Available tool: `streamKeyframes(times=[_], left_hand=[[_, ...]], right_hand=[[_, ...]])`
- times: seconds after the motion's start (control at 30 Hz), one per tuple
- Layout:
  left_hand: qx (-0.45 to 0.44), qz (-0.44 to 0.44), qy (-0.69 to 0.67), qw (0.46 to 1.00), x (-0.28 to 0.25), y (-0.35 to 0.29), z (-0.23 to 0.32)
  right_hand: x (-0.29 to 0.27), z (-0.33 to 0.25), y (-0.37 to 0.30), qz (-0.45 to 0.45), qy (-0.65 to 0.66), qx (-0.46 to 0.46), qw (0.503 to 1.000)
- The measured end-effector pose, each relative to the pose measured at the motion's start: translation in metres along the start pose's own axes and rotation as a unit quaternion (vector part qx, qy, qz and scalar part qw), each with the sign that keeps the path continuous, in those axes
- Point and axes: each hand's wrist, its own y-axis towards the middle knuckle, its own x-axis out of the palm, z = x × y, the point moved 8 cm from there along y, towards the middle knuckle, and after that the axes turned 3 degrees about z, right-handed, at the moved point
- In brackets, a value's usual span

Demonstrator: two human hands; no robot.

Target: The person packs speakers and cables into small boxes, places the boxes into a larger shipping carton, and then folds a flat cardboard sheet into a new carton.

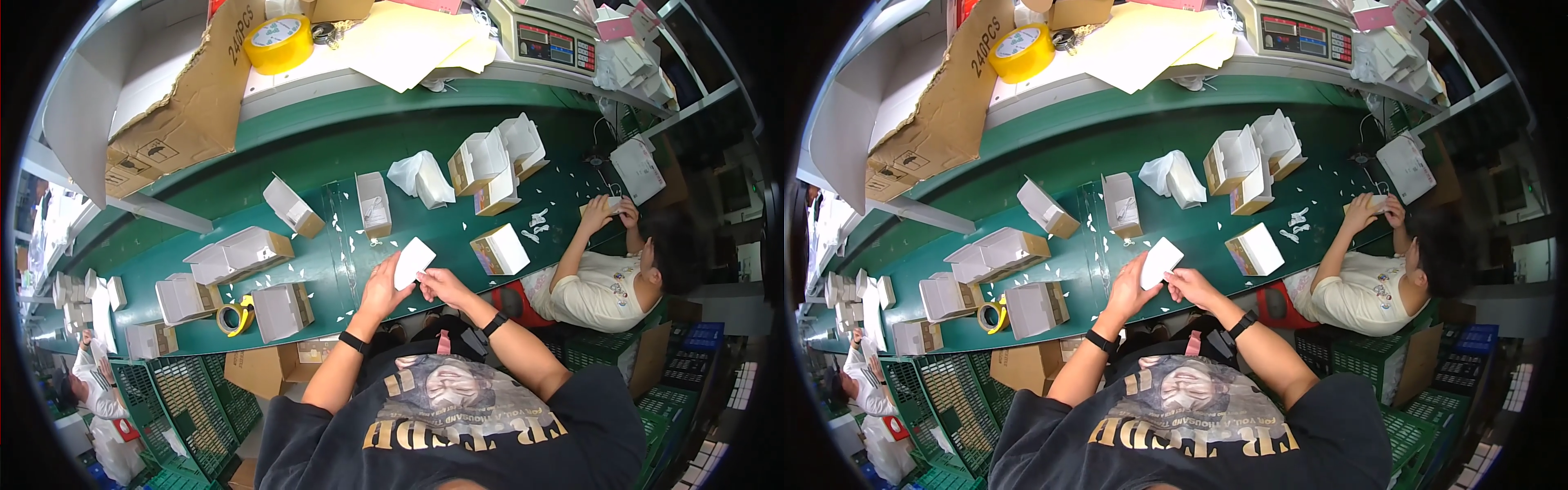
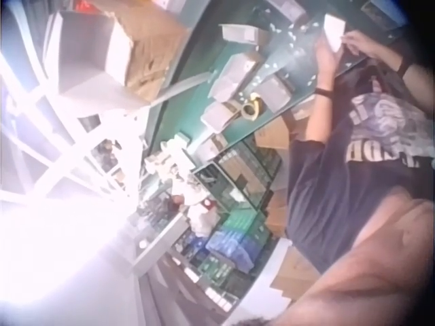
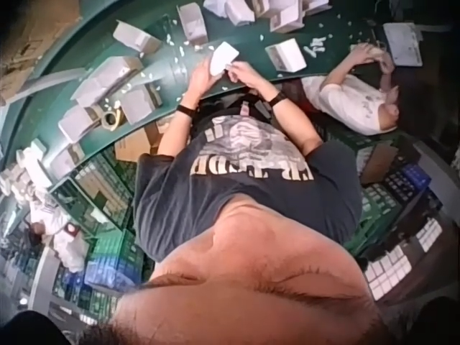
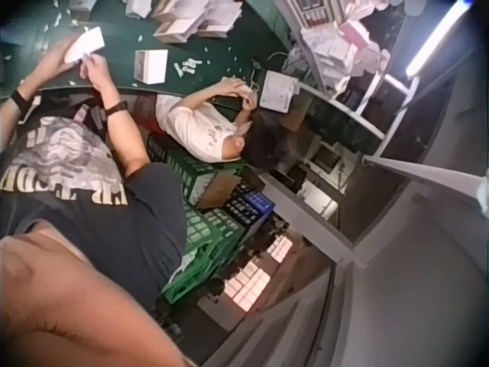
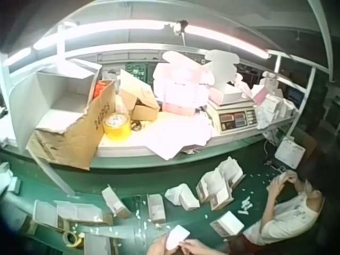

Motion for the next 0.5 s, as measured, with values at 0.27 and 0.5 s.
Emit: streamKeyframes(times=[0.27,0.5], left_hand=[[-0.012,-0.007,-0.013,1.0,0.002,-0.001,0.0],[-0.035,0.034,0.102,0.994,0.007,0.007,0.027]], right_hand=[[-0.002,-0.002,-0.003,-0.014,-0.084,0.132,0.988],[-0.002,-0.012,-0.001,-0.062,-0.007,0.059,0.996]])
